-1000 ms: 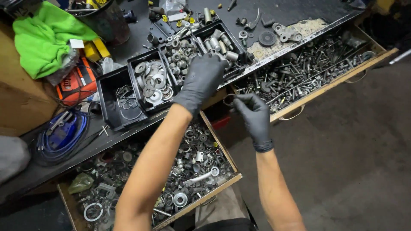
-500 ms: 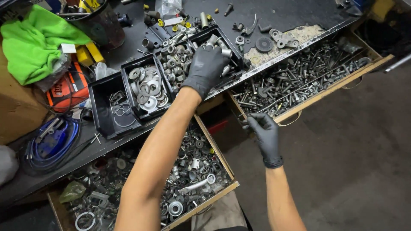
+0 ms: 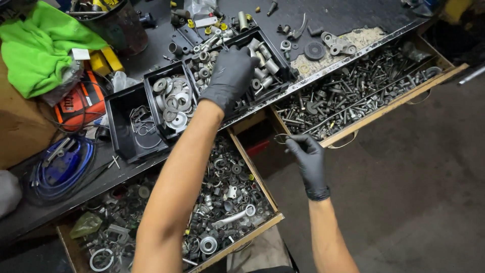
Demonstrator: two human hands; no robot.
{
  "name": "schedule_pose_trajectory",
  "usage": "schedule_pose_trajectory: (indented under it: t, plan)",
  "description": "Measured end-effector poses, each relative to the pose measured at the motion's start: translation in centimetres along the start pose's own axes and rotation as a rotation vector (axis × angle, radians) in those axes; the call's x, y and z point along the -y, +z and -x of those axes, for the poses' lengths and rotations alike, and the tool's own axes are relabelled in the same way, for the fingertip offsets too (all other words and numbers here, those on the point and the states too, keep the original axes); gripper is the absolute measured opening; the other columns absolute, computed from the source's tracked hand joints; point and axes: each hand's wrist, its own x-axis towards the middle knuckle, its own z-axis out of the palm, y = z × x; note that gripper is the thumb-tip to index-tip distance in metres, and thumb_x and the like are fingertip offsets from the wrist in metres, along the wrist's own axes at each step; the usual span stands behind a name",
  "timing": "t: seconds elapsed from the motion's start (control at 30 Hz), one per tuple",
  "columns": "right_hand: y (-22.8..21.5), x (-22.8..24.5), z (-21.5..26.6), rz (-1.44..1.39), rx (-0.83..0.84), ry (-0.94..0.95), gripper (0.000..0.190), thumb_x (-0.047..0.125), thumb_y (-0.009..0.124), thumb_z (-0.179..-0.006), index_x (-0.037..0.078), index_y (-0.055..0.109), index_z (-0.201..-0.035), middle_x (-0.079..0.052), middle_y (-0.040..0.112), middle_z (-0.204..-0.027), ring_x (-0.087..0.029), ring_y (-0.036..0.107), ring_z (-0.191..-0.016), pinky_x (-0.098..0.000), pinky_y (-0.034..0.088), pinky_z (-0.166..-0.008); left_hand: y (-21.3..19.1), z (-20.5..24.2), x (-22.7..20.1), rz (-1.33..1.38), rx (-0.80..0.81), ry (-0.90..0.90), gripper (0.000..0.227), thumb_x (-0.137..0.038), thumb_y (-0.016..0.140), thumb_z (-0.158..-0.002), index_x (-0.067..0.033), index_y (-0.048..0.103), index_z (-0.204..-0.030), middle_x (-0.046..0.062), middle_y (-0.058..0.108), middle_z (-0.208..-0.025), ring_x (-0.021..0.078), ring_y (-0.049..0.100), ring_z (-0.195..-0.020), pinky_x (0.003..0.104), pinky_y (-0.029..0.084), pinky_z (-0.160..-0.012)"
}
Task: The person is sorting through a large drawer filled with various mechanical components, including bolts, nuts, washers, and gears, to identify or organize specific parts.
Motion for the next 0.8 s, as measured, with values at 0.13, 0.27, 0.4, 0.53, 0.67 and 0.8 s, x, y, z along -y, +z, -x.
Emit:
schedule_pose_trajectory:
  t: [0.13, 0.27, 0.4, 0.53, 0.67, 0.8]
  plan:
    - [2.0, 1.3, 1.3, 0.02, 0.072, -0.004, 0.004, 0.006, 0.074, -0.092, 0.007, 0.073, -0.096, -0.003, 0.072, -0.088, -0.012, 0.066, -0.073, -0.0244, 0.056, -0.071, -2.6, 3.6, 0.6, 0.308, -0.102, -0.072, 0.042, -0.01, 0.06, -0.098, -0.0198, 0.062, -0.138, 0.013, 0.067, -0.114, 0.0289, 0.062, -0.091, 0.047, 0.053, -0.086]
    - [4.9, 2.0, 2.3, -0.026, 0.152, 0.046, 0.004, 0.008, 0.075, -0.092, 0.006, 0.074, -0.095, -0.005, 0.074, -0.085, -0.013, 0.07, -0.07, -0.025, 0.06, -0.068, -6.3, 12.2, -0.2, 0.765, -0.432, -0.095, 0.03, -0.013, 0.058, -0.104, -0.0119, 0.062, -0.134, 0.012, 0.068, -0.12, 0.0245, 0.061, -0.107, 0.037, 0.052, -0.09]
    - [8.3, 4.1, 3.8, -0.044, 0.208, 0.035, 0.009, 0.015, 0.073, -0.094, 0.006, 0.073, -0.093, -0.004, 0.073, -0.082, -0.012, 0.069, -0.069, -0.0254, 0.06, -0.067, -6.8, 25.3, -3.4, 0.977, -0.431, -0.197, 0.027, -0.014, 0.059, -0.103, -0.0047, 0.065, -0.127, 0.017, 0.071, -0.127, 0.0288, 0.068, -0.119, 0.042, 0.053, -0.105]
    - [11.8, 6.5, 5.7, 0.196, 0.311, -0.035, 0.009, 0.017, 0.071, -0.095, 0.009, 0.075, -0.094, -0.001, 0.075, -0.087, -0.011, 0.07, -0.081, -0.0241, 0.056, -0.077, -2.6, 39.1, -5.2, 1.206, -0.163, -0.723, 0.03, -0.018, 0.066, -0.093, -0.0133, 0.074, -0.121, 0.007, 0.074, -0.129, 0.0206, 0.065, -0.124, 0.041, 0.044, -0.111]
    - [16.1, 6.6, 6.6, 0.31, 0.328, -0.598, 0.004, 0.002, 0.069, -0.096, 0.004, 0.072, -0.093, -0.007, 0.073, -0.095, -0.02, 0.068, -0.092, -0.0324, 0.052, -0.088, 2.6, 51.3, -5.4, 1.222, -0.178, -1.138, 0.025, -0.013, 0.073, -0.088, -0.009, 0.083, -0.11, 0.004, 0.084, -0.113, 0.0125, 0.075, -0.106, 0.026, 0.055, -0.096]
    - [20.8, 6.4, 6.0, 0.381, 0.299, -0.763, 0.003, 0.005, 0.07, -0.1, 0.004, 0.069, -0.097, -0.009, 0.071, -0.096, -0.022, 0.065, -0.092, -0.0341, 0.05, -0.087, -5.0, 51.0, -4.6, 1.149, -0.339, -0.988, 0.025, -0.014, 0.068, -0.091, -0.0089, 0.08, -0.112, 0.005, 0.082, -0.116, 0.0162, 0.072, -0.112, 0.03, 0.052, -0.099]
